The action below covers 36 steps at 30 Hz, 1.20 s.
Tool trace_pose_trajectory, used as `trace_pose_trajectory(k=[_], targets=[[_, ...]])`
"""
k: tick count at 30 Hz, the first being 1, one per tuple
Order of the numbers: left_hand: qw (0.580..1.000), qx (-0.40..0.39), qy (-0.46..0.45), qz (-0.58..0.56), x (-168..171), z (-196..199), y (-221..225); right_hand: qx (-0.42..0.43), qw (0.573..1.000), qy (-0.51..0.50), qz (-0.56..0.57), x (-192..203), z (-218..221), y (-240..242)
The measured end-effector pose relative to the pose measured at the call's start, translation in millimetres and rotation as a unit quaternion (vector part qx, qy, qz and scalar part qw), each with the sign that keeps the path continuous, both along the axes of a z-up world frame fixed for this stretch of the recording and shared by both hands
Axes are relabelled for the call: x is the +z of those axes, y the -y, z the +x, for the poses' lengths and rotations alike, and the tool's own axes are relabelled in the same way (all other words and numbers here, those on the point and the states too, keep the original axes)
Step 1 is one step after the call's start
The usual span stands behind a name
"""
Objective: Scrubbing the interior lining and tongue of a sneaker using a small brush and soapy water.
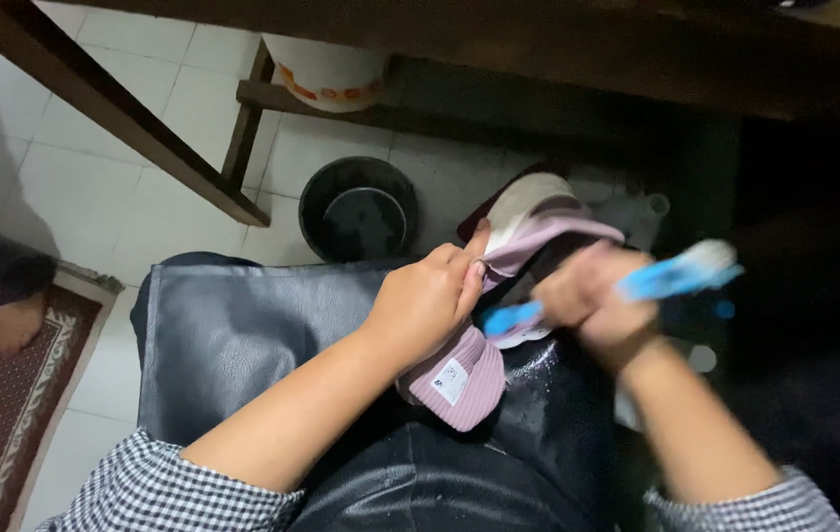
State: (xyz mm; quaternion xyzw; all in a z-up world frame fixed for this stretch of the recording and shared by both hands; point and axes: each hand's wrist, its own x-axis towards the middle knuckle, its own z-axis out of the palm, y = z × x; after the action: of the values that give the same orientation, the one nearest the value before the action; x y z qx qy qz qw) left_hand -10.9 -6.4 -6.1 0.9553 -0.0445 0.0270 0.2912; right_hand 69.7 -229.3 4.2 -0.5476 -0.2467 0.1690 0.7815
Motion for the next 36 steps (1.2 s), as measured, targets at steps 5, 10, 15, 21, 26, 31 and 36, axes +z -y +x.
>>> trace_pose_trajectory(k=[5, 10, 15, 21, 26, 31, 36], targets=[[1.000, -0.004, -0.021, 0.011, 11, 6, 9, -0.152, 0.983, 0.095, -0.043, 69, -2, -16], [0.996, 0.021, 0.031, 0.081, 8, 10, 12, -0.274, 0.885, 0.371, -0.064, 44, -72, -57], [0.997, 0.007, 0.024, 0.079, 8, 8, 14, -0.289, 0.927, 0.126, -0.203, 5, -100, 48], [0.998, -0.010, 0.019, 0.058, 19, 1, 11, -0.269, 0.933, 0.230, -0.069, 36, -94, -24], [0.999, -0.009, 0.004, 0.037, 24, -9, 9, -0.126, 0.906, 0.333, -0.229, 2, -104, 15], [0.998, -0.013, 0.021, 0.050, 26, -10, 12, -0.268, 0.909, 0.318, -0.039, 30, -89, -9], [0.996, 0.017, 0.058, 0.064, 4, -1, 9, -0.146, 0.979, 0.098, -0.102, 50, -97, 12]])
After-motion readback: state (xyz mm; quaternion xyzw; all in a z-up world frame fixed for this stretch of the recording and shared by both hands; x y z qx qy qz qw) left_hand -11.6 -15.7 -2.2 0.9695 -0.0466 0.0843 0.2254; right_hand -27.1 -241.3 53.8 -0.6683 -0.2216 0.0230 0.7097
